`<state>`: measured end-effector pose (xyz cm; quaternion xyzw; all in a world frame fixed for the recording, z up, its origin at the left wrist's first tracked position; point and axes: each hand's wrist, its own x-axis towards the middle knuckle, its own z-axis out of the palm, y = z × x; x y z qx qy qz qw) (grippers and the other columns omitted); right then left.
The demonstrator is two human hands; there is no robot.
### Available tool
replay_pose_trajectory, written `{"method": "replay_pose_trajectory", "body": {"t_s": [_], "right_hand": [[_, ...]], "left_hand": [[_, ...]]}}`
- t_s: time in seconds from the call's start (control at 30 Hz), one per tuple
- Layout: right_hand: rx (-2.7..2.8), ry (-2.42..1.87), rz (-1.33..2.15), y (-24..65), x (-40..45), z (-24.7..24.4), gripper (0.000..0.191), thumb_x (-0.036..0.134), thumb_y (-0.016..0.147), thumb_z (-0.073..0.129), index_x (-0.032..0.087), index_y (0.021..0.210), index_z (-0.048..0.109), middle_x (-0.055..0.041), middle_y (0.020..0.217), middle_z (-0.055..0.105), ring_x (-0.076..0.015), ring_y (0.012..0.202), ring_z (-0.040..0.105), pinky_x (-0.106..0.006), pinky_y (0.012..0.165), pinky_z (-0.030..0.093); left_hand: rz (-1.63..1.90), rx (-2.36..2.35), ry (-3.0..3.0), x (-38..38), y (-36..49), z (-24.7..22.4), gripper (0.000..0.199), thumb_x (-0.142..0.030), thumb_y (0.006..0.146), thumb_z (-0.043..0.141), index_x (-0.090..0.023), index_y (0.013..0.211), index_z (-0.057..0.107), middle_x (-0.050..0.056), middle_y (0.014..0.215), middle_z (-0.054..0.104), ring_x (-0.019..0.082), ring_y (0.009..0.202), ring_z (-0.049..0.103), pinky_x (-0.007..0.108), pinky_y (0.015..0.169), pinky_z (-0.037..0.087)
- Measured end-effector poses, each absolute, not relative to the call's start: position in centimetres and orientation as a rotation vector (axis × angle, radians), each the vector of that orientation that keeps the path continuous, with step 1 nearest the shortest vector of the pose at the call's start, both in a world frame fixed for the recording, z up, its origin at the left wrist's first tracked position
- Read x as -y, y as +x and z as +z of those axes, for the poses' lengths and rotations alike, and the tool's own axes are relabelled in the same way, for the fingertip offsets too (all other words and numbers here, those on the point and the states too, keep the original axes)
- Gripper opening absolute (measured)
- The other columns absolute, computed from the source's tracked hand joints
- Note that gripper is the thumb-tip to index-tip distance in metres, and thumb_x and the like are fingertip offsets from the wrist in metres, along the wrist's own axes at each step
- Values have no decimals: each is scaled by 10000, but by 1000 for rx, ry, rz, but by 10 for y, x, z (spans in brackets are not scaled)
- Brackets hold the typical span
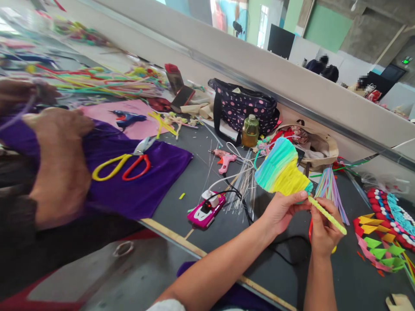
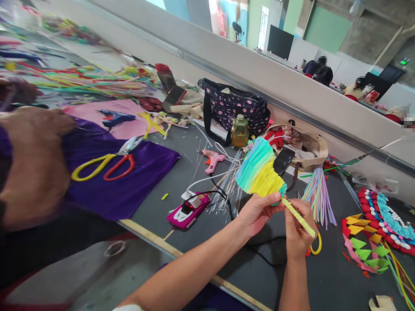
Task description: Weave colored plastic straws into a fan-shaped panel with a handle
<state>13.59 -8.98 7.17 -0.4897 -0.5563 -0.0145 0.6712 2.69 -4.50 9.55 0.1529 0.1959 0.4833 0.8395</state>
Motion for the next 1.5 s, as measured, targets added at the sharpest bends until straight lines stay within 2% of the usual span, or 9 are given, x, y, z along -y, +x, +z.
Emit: {"method": "replay_pose_trajectory", "body": {"t_s": [0.23,0.37,0.57,0.73,0.93,1.1,1.23,1.4,1.5], "right_hand": [[1160,-1066,-37,129,83,69,62,248,826,671,192,848,685,-50,859,687,-211,826,654,-383,730,532],[1090,-1041,20,128,81,69,51,218,809,688,184,772,689,-30,766,667,-182,739,631,-336,660,513],[971,-1086,196,124,80,63,137,282,801,695,170,730,660,-22,710,631,-160,657,596,-302,600,494],[845,-1094,385,122,78,57,166,313,785,708,159,753,653,-20,728,623,-145,650,586,-274,581,488],[777,-1101,494,119,73,48,229,360,760,734,141,766,668,-24,718,634,-119,591,550,-246,532,454],[724,-1159,646,112,72,46,305,401,761,737,129,894,702,-51,769,690,-90,503,503,-218,439,402],[786,-1266,687,111,76,48,326,425,760,730,129,891,693,-6,623,639,-92,440,481,-205,385,381],[1013,-1418,451,113,85,51,252,393,817,662,146,851,704,-42,724,702,-147,595,609,-236,514,483],[1177,-1486,272,115,89,52,214,356,862,608,164,860,701,-39,749,707,-154,629,628,-245,572,499]], "left_hand": [[1071,-431,365,49,29,97,392,-182,513,896,-127,854,712,24,804,710,132,684,649,260,667,544],[1077,-439,370,49,30,97,366,-190,497,900,-118,802,710,14,749,689,119,645,621,241,615,514],[1116,-502,365,49,32,97,305,-198,467,903,-113,667,689,0,634,657,113,591,589,241,606,485],[1140,-553,398,50,34,89,277,-217,490,895,-117,659,699,11,642,673,122,604,597,246,609,470],[1167,-599,473,47,36,80,320,-193,473,896,-121,731,721,51,749,724,184,788,662,281,778,505],[1236,-688,558,42,35,76,330,-228,534,871,-109,806,729,54,774,723,173,699,649,265,628,512],[1287,-745,547,38,33,69,314,-204,528,870,-123,794,725,45,805,730,166,742,660,254,692,523],[1354,-771,544,32,31,65,352,-168,499,870,-145,814,717,46,858,743,176,821,682,278,806,520],[1362,-792,549,30,30,64,377,-162,485,872,-150,829,718,48,867,748,190,840,691,305,838,518]]}}
